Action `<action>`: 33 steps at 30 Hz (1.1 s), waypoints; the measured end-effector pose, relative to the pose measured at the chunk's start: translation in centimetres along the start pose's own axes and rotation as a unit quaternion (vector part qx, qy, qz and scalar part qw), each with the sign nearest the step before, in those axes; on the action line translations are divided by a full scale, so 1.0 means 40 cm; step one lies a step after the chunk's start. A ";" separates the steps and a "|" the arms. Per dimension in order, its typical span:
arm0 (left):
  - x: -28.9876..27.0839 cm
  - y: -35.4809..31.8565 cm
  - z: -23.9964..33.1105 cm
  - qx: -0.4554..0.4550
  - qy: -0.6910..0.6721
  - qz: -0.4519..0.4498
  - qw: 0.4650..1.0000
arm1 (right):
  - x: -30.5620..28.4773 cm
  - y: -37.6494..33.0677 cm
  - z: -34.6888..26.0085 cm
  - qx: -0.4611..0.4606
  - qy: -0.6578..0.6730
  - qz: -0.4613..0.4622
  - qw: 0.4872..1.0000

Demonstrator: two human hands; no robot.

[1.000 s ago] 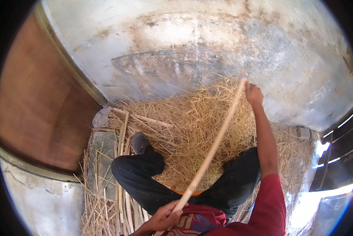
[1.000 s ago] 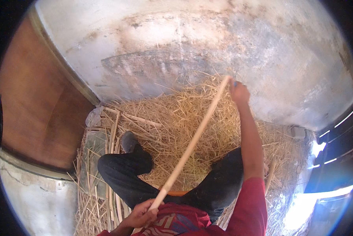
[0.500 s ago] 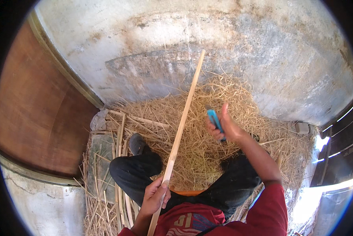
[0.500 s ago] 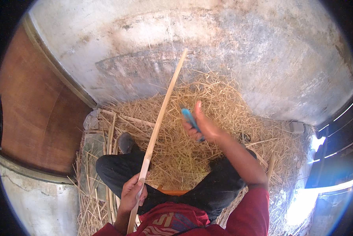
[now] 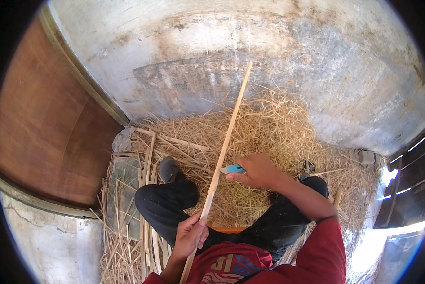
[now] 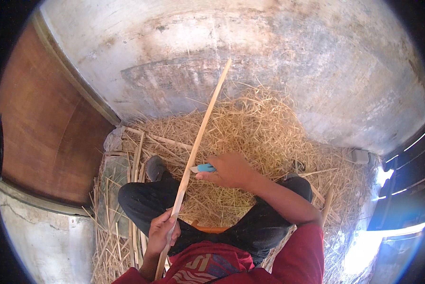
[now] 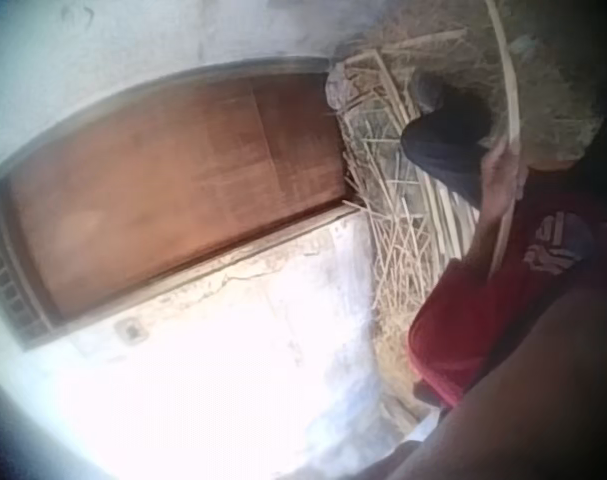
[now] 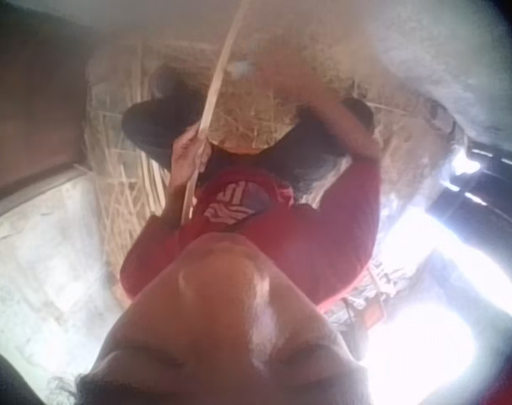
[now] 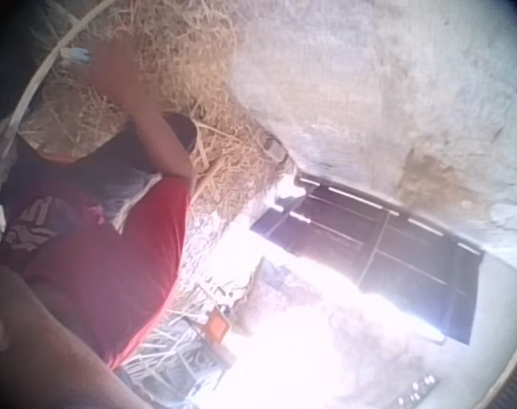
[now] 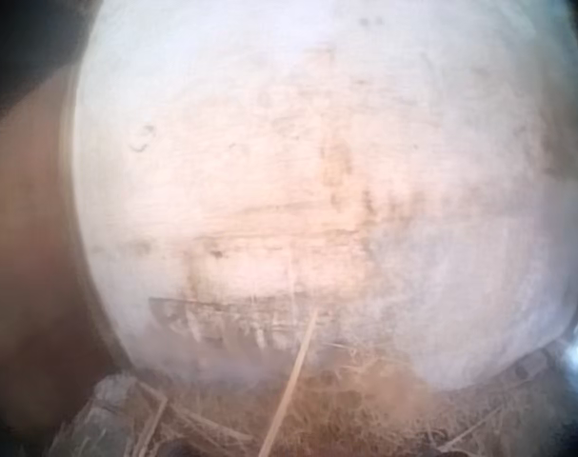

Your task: The person sits cross-legged on a straw-covered floor and uses a utility knife to shave a long bamboo strip. They hold the strip with their left hand and repeatedly scrape the blade along its length to remove the outer layer, occasionally rotating the strip to work on different sides.

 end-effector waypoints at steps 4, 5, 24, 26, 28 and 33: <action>-0.016 -0.008 -0.017 -0.001 -0.001 0.017 1.000 | -0.013 0.001 0.012 0.036 -0.152 0.053 0.986; -0.014 -0.011 -0.016 0.000 0.010 0.023 1.000 | -0.016 0.010 0.036 0.045 -0.179 0.077 0.980; -0.058 0.018 -0.008 0.067 -0.048 0.039 0.996 | -0.053 -0.007 0.022 0.082 -0.008 0.057 0.995; -0.058 0.021 -0.017 0.059 -0.050 0.043 0.996 | -0.039 -0.007 -0.002 0.071 -0.032 0.025 0.997; -0.048 0.021 -0.022 0.052 -0.037 0.038 0.997 | -0.038 -0.012 -0.014 0.072 -0.042 0.022 0.996; -0.003 0.010 -0.022 0.028 0.021 0.029 0.999 | -0.036 0.012 0.142 0.205 -0.139 -0.024 0.969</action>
Point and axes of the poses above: each hand's wrist, its own y-axis towards the middle knuckle, its own x-axis out of the palm, z = x × y, the point moved 7 cm from there along y, towards the middle knuckle, and after that the axes turned 14 degrees about -y, right-handed, at the moved point
